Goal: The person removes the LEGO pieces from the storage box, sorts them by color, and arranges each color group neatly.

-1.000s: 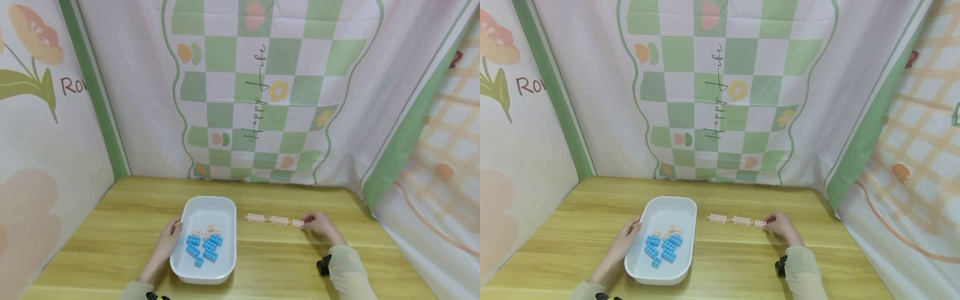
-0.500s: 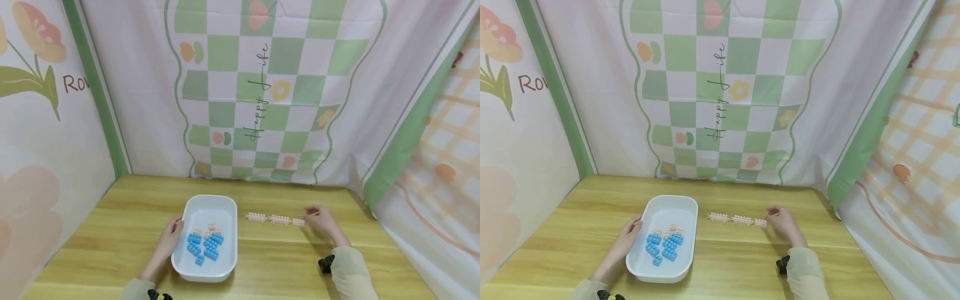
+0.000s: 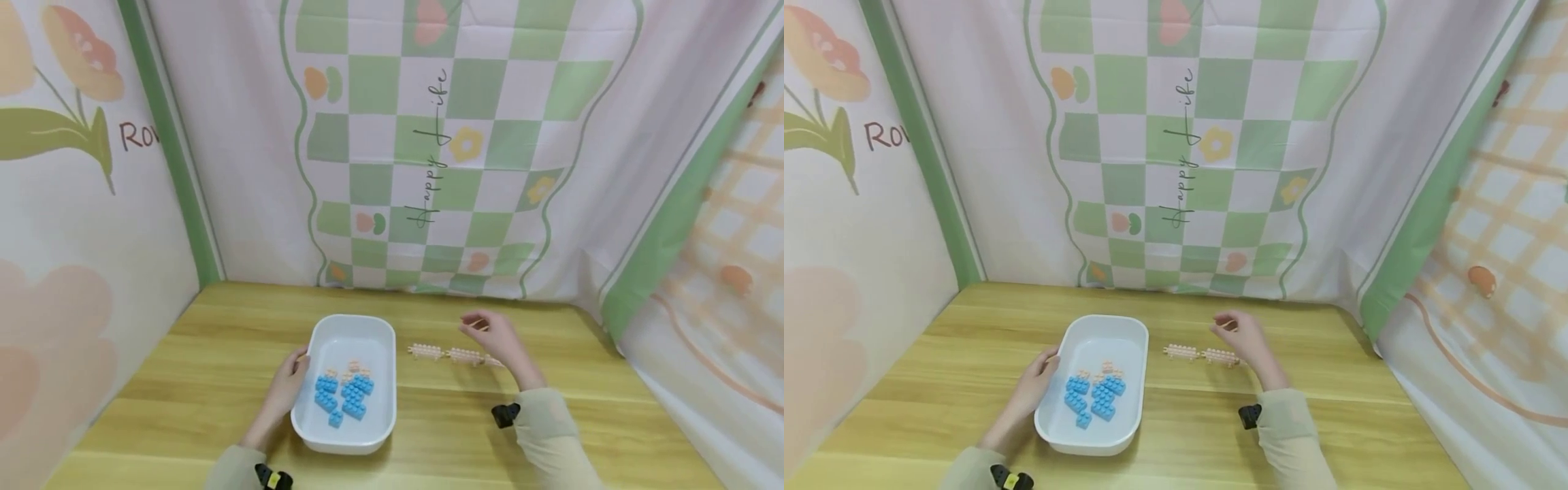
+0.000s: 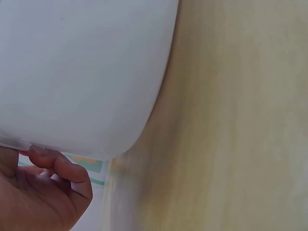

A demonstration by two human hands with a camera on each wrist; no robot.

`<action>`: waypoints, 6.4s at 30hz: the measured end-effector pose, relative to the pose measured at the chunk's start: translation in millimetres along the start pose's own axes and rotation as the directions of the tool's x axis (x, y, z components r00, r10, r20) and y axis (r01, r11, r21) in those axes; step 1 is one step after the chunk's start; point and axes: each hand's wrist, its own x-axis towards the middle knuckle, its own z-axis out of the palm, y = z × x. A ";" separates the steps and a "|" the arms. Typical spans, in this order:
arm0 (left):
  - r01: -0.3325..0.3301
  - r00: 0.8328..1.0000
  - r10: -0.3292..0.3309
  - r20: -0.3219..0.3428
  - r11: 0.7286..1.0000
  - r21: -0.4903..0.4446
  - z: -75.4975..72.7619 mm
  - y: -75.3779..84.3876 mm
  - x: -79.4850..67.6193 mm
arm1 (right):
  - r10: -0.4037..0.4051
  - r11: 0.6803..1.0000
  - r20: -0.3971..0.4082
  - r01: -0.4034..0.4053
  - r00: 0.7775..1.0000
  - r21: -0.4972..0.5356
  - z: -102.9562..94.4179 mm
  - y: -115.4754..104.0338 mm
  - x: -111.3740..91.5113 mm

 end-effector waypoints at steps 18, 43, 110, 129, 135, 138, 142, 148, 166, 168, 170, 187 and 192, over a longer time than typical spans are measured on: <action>-0.034 0.999 0.033 -0.016 0.999 -0.033 0.0 -0.7 -0.2 | -0.084 0.989 0.076 0.074 0.994 0.124 70.5 -65.8 24.0; -0.048 0.999 0.047 -0.015 0.997 -0.064 1.4 -1.0 1.6 | -0.244 0.969 0.331 0.214 0.912 0.125 138.6 -105.4 30.0; -0.018 1.000 0.018 -0.001 1.000 -0.019 1.4 0.4 -0.8 | -0.310 0.945 0.247 0.269 0.918 0.186 158.5 -105.3 19.9; -0.009 1.000 0.009 -0.001 1.000 -0.026 1.1 -2.1 -0.1 | -0.307 0.939 0.118 0.281 0.944 0.196 136.7 -98.5 13.7; 0.007 1.000 -0.007 0.001 1.000 -0.029 0.8 -0.8 -0.2 | -0.260 0.956 0.091 0.243 0.961 0.162 125.8 -91.6 12.5; 0.008 1.000 -0.008 0.000 1.000 -0.023 0.2 -0.7 0.9 | -0.214 0.968 0.081 0.200 0.973 0.154 119.0 -86.9 12.2; 0.010 1.000 -0.010 -0.001 1.000 -0.009 0.2 -0.5 1.9 | -0.165 0.975 0.047 0.155 0.985 0.160 108.8 -76.7 10.0; 0.014 1.000 -0.014 0.000 1.000 0.006 -0.8 1.7 0.7 | -0.095 0.974 0.027 0.088 0.995 0.209 89.8 -59.2 5.5; 0.024 1.000 -0.024 -0.007 1.000 0.018 -3.7 0.8 4.2 | -0.068 0.988 -0.048 0.074 0.997 0.134 36.4 1.1 -5.9; 0.024 1.000 -0.023 -0.008 1.000 0.016 -4.3 0.7 4.1 | -0.046 0.988 -0.058 0.054 0.997 0.143 30.3 8.0 -8.2; 0.025 1.000 -0.025 -0.005 1.000 0.018 -5.1 1.1 3.7 | -0.026 0.989 -0.065 0.035 0.998 0.141 24.5 14.7 -10.8; 0.031 0.999 -0.031 0.013 0.999 0.016 -5.2 -1.2 1.9 | 0.024 1.000 -0.158 -0.023 0.987 0.012 -10.7 62.3 -33.6; 0.032 0.999 -0.032 0.017 0.999 0.012 -3.1 -1.8 1.3 | 0.057 0.998 -0.161 -0.059 0.985 -0.011 -19.3 75.2 -41.1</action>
